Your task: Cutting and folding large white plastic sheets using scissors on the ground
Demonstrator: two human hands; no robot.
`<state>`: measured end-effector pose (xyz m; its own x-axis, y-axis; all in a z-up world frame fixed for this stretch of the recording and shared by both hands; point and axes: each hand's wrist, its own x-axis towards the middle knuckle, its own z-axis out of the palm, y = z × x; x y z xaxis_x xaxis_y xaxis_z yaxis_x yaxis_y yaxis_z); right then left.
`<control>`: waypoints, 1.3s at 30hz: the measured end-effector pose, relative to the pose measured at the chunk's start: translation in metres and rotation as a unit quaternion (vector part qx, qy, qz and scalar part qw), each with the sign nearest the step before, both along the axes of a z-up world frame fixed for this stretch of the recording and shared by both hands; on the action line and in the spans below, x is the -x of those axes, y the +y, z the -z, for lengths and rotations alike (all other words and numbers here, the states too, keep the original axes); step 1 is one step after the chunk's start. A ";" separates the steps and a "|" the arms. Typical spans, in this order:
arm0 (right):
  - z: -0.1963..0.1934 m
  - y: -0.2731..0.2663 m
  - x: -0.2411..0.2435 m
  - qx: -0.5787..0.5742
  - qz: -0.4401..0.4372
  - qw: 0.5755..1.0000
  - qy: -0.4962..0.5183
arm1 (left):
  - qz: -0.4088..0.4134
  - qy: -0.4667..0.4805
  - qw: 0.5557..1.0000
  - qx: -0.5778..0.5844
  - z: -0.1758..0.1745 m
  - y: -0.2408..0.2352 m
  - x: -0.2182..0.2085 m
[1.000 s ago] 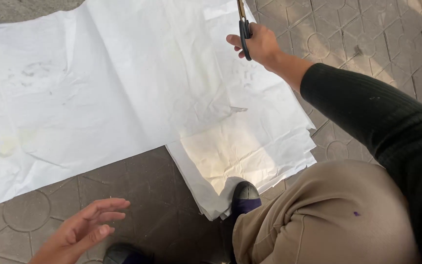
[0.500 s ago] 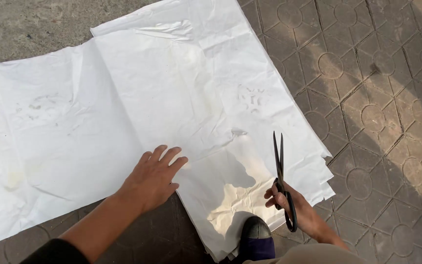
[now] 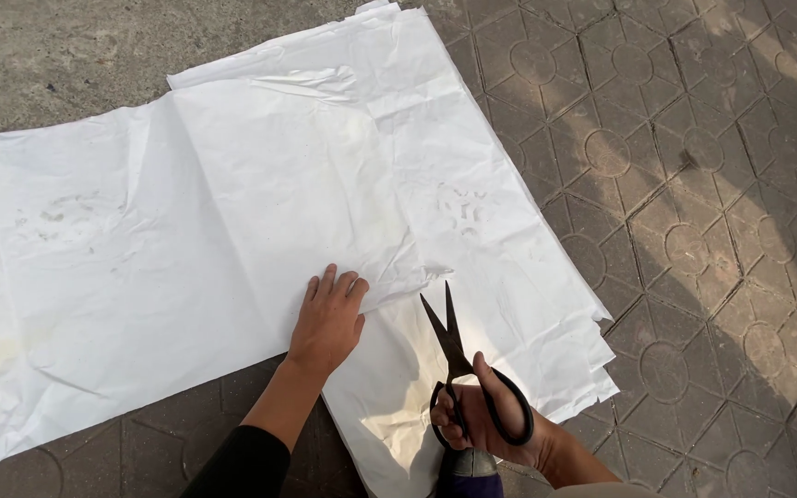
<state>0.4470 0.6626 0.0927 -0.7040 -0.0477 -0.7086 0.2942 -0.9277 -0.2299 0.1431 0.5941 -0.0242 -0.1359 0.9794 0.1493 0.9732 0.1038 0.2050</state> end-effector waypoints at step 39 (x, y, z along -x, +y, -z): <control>0.042 0.039 0.027 -0.045 0.103 0.993 0.038 | -0.405 -0.885 0.192 -0.126 -0.021 0.039 -0.119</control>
